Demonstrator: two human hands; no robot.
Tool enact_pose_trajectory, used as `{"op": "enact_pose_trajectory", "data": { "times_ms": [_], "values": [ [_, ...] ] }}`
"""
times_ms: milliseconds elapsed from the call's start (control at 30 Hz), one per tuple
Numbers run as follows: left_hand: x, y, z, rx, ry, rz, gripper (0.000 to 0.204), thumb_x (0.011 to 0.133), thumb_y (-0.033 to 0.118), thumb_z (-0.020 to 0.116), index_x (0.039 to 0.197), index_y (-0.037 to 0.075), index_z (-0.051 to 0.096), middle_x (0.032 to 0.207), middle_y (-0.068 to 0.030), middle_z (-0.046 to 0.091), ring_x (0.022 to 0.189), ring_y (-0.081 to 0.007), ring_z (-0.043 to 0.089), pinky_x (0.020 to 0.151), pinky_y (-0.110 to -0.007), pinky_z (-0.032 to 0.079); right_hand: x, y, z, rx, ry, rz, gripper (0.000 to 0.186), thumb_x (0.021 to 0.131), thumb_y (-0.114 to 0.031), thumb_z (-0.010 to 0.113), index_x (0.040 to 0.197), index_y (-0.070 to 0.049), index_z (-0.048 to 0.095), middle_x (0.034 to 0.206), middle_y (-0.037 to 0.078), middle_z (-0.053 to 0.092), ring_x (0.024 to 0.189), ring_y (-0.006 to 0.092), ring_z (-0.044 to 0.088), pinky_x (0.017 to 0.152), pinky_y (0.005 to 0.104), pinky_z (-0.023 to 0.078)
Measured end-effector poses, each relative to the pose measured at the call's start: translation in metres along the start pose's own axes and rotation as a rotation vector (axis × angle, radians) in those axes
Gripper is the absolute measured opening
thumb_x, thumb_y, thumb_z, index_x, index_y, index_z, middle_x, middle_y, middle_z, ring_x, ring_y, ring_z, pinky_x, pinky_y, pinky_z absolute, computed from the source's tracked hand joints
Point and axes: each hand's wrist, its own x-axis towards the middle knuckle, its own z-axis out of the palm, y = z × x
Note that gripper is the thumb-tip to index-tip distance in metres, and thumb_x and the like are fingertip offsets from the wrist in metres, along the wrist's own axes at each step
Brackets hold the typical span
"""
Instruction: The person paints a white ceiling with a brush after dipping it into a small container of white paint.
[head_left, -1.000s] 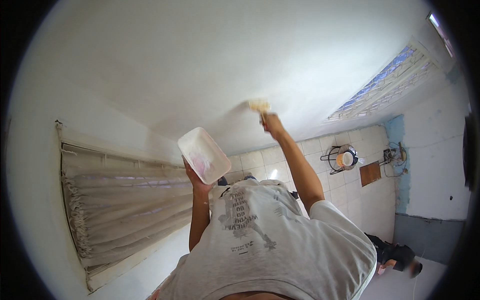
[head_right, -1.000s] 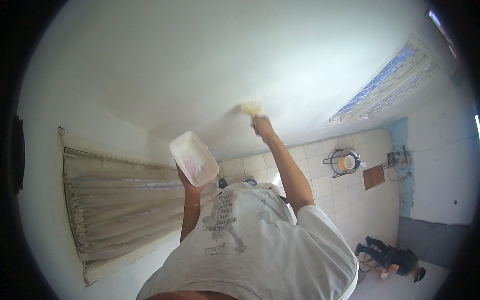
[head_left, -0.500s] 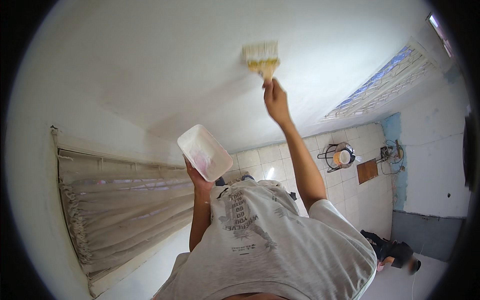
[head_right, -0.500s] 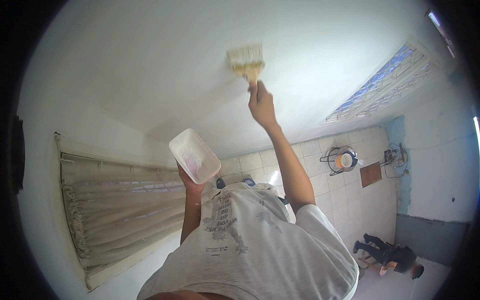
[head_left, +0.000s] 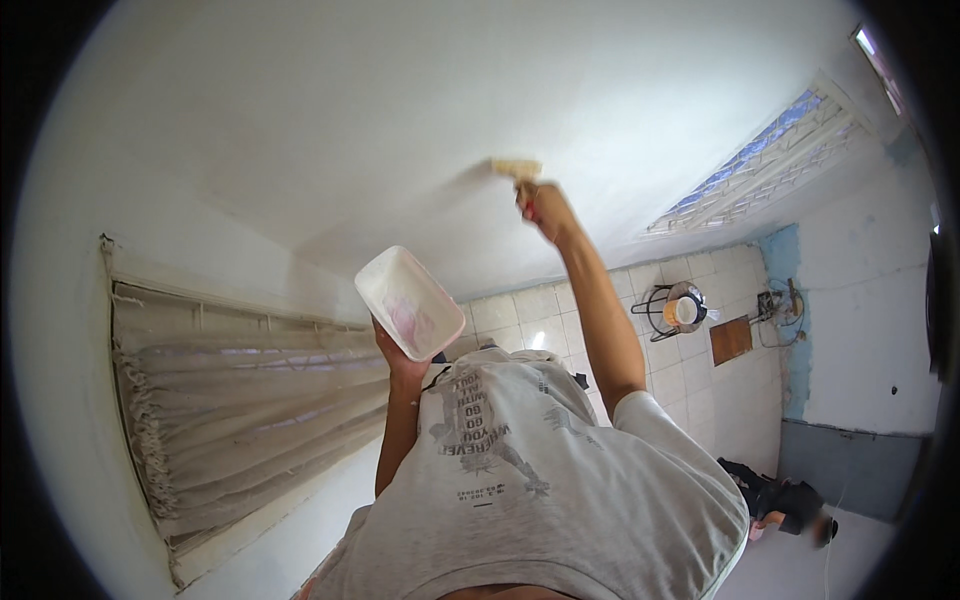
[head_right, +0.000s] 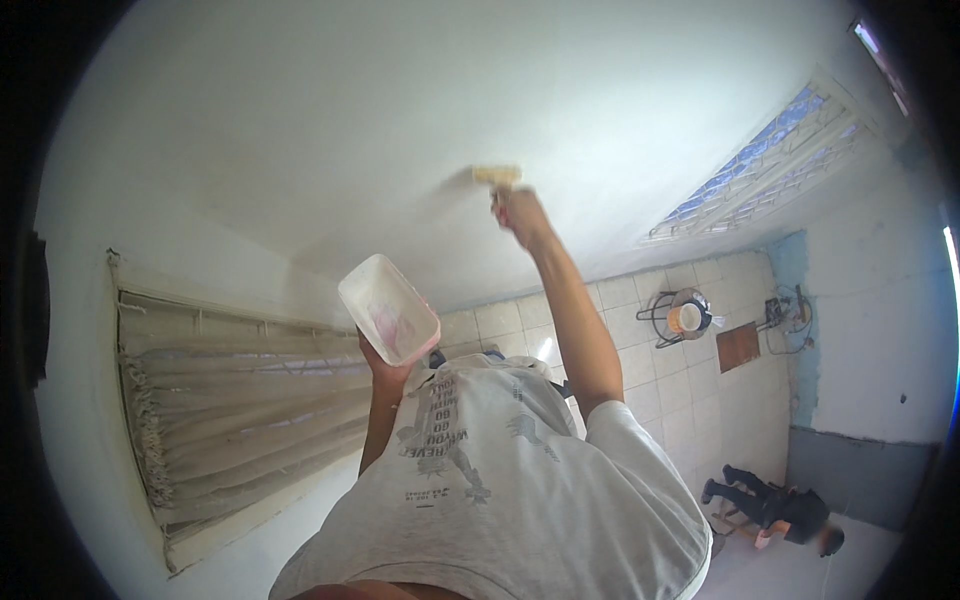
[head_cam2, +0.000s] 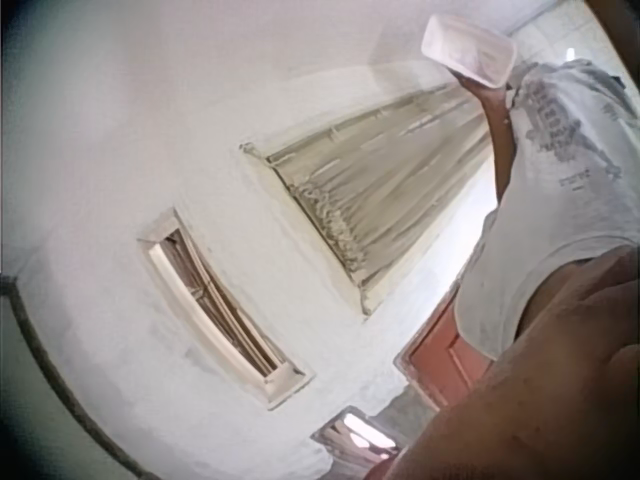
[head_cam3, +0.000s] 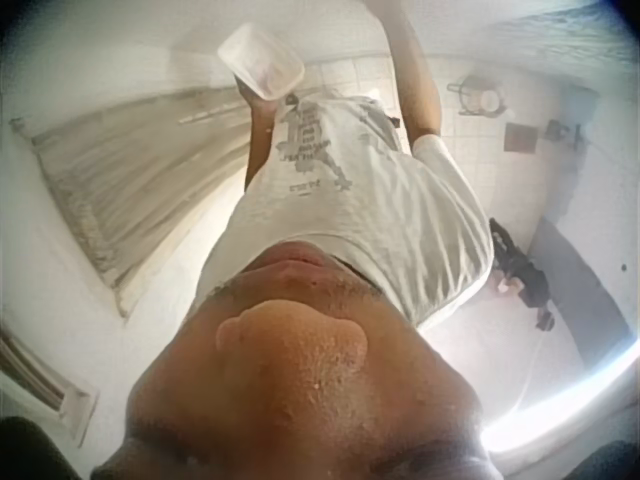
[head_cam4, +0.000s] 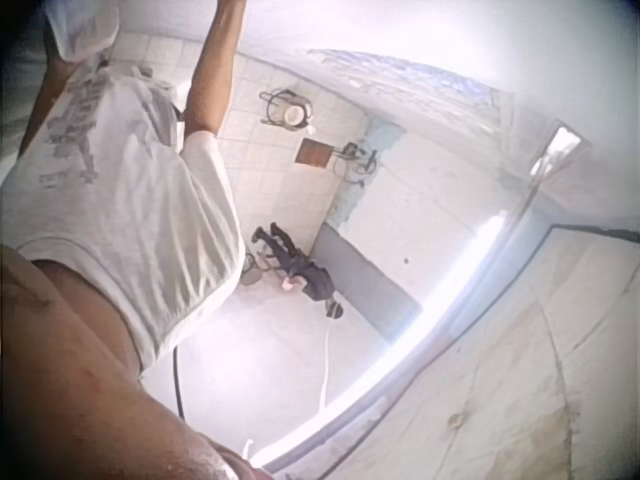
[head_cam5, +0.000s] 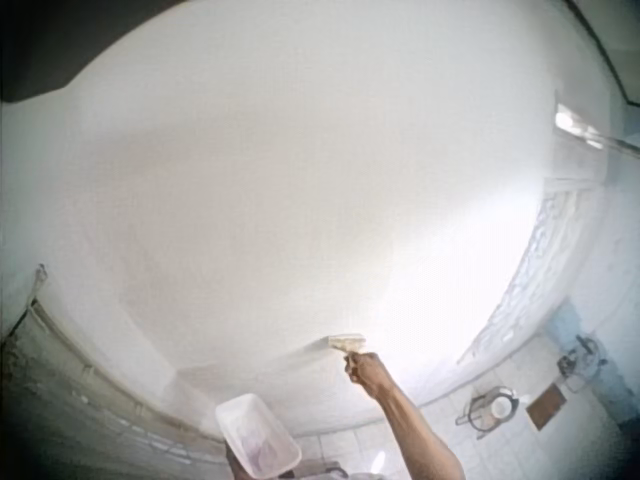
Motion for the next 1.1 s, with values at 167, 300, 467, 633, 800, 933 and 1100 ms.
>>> {"op": "enact_pose_trajectory", "data": {
  "times_ms": [167, 300, 467, 633, 800, 933, 1100],
  "values": [
    [-0.004, 0.0, 0.011, 0.056, 0.021, -0.006, 0.08, 0.095, 0.061, 0.061, 0.154, 0.009, 0.046, 0.141, -0.0194, 0.06, 0.131, -0.0405, 0.058, 0.11, -0.061, 0.047, -0.096, -0.151, 0.048, -0.183, -0.048, -0.405, 0.039, 0.111, -0.031, 0.052, 0.108, 0.006, 0.065, 0.064, 0.004, 0.057, 0.051, 0.0099, 0.042, 0.049, 0.0275, 0.033],
    [-0.01, -0.003, 0.001, -0.023, 0.023, -0.023, 0.076, 0.098, 0.058, 0.059, 0.154, 0.009, 0.046, 0.142, -0.0197, 0.059, 0.132, -0.0404, 0.057, 0.11, -0.06, 0.047, -0.121, -0.177, 0.066, -0.286, 0.031, -0.613, 0.044, 0.114, -0.041, 0.045, 0.096, -0.004, 0.062, 0.055, -0.001, 0.047, 0.047, 0.0068, 0.04, 0.047, 0.0254, 0.031],
    [-0.006, -0.004, -0.008, 0.011, 0.01, 0.005, 0.074, 0.1, 0.056, 0.058, 0.155, 0.009, 0.045, 0.146, -0.0201, 0.057, 0.135, -0.0411, 0.056, 0.111, -0.061, 0.047, -0.015, -0.018, 0.014, -0.624, 0.229, -0.566, 0.049, 0.115, -0.043, 0.04, 0.1, -0.001, 0.063, 0.072, 0.016, 0.065, 0.063, 0.0331, 0.063, 0.065, 0.0442, 0.051],
    [-0.023, 0.0, 0.016, 0.085, -0.044, 0.044, 0.072, 0.102, 0.056, 0.056, 0.154, 0.008, 0.046, 0.145, -0.0197, 0.058, 0.133, -0.0413, 0.057, 0.112, -0.063, 0.047, 0.034, 0.171, -0.042, -0.618, 0.288, -0.231, 0.045, 0.112, -0.039, 0.043, 0.108, 0.0, 0.065, 0.08, 0.02, 0.069, 0.065, 0.0355, 0.065, 0.064, 0.0473, 0.054],
    [-0.025, 0.007, 0.017, 0.184, -0.057, 0.079, 0.07, 0.103, 0.056, 0.054, 0.154, 0.009, 0.047, 0.142, -0.0189, 0.06, 0.132, -0.0401, 0.059, 0.11, -0.062, 0.049, 0.042, 0.165, -0.058, -0.177, 0.216, 0.291, 0.026, 0.098, -0.024, 0.053, 0.097, 0.0, 0.063, 0.072, 0.01, 0.064, 0.048, 0.0117, 0.05, 0.039, 0.0294, 0.035],
    [-0.025, 0.014, 0.008, 0.188, -0.017, 0.067, 0.069, 0.102, 0.054, 0.055, 0.154, 0.009, 0.047, 0.141, -0.0184, 0.061, 0.132, -0.0396, 0.059, 0.11, -0.061, 0.049, -0.004, 0.002, -0.004, -0.054, 0.062, -0.055, 0.03, 0.109, -0.026, 0.056, 0.106, 0.002, 0.066, 0.072, 0.001, 0.055, 0.057, 0.0079, 0.042, 0.05, 0.024, 0.037],
    [-0.012, 0.012, 0.027, 0.044, -0.031, -0.02, 0.068, 0.102, 0.053, 0.057, 0.154, 0.01, 0.047, 0.142, -0.0185, 0.06, 0.132, -0.041, 0.058, 0.111, -0.06, 0.048, -0.08, -0.122, 0.032, -0.101, 0.015, -0.295, 0.039, 0.114, -0.03, 0.05, 0.115, 0.006, 0.064, 0.07, -0.001, 0.049, 0.058, 0.0069, 0.039, 0.051, 0.0236, 0.035]
  ]
}}
